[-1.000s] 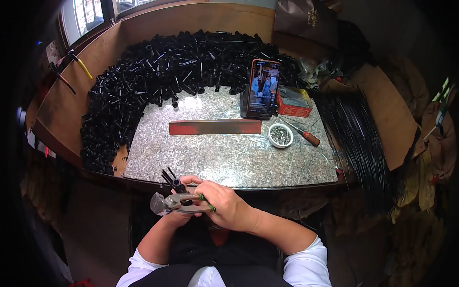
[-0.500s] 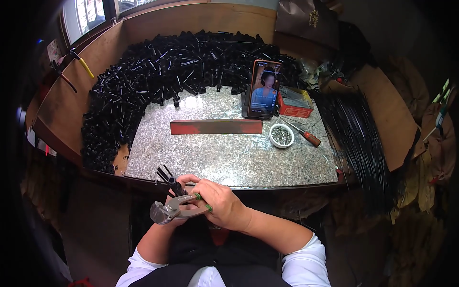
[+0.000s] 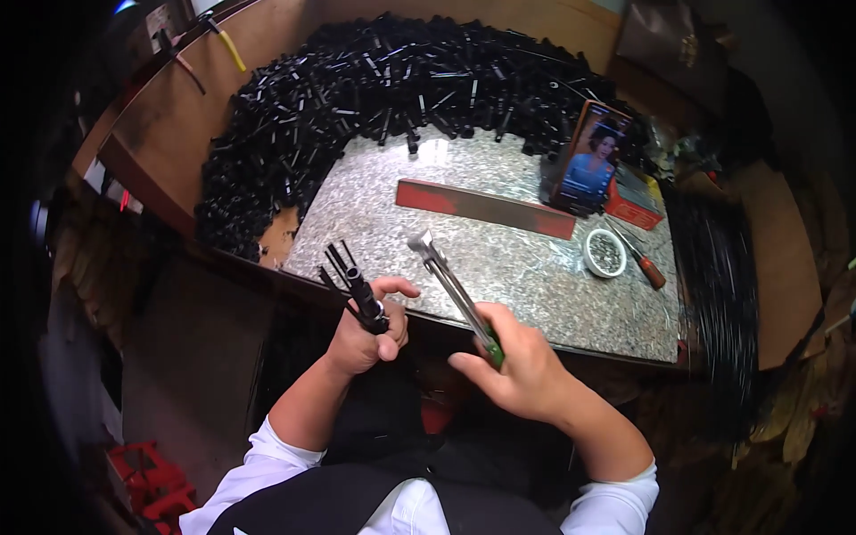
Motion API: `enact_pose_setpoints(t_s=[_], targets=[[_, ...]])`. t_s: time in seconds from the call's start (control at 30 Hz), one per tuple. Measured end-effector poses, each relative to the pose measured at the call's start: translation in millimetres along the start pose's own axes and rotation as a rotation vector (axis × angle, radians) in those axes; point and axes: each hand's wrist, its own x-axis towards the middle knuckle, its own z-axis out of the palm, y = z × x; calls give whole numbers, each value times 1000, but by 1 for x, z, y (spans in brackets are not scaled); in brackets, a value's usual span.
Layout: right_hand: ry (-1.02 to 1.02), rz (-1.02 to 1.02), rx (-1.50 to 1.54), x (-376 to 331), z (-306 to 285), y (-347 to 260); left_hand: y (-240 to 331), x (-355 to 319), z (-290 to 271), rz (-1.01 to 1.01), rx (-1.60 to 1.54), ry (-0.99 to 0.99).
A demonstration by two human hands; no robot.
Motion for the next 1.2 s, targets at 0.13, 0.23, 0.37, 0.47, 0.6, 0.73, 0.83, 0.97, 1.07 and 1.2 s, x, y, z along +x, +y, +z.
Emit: enact_pose_setpoints(t_s=[0.13, 0.23, 0.37, 0.47, 0.6, 0.73, 0.83, 0.97, 1.07, 1.2], targets=[[74, -287, -443, -13, -9, 11, 0, -5, -11, 30, -9, 50], [95, -319, -817, -23, -15, 4, 5, -3, -6, -7, 93, 42], [131, -401, -977, -25, -13, 3, 3, -4, 10, -64, 232, 96], [153, -390, -1012, -26, -10, 7, 1, -1, 11, -89, 174, 105], [210, -400, -1077, -24, -10, 8, 5, -2, 13, -129, 180, 97], [220, -389, -1086, -22, -10, 9, -3, -3, 9, -71, 203, 87], [227, -382, -1076, -22, -10, 10, -2, -2, 9, -93, 198, 82], [229, -392, -1088, -21, -9, 10, 0, -3, 11, -107, 170, 93], [220, -387, -1092, -22, -9, 11, -1, -4, 11, -112, 201, 114], [225, -379, -1074, -22, -6, 12, -1, -4, 13, -103, 217, 127]])
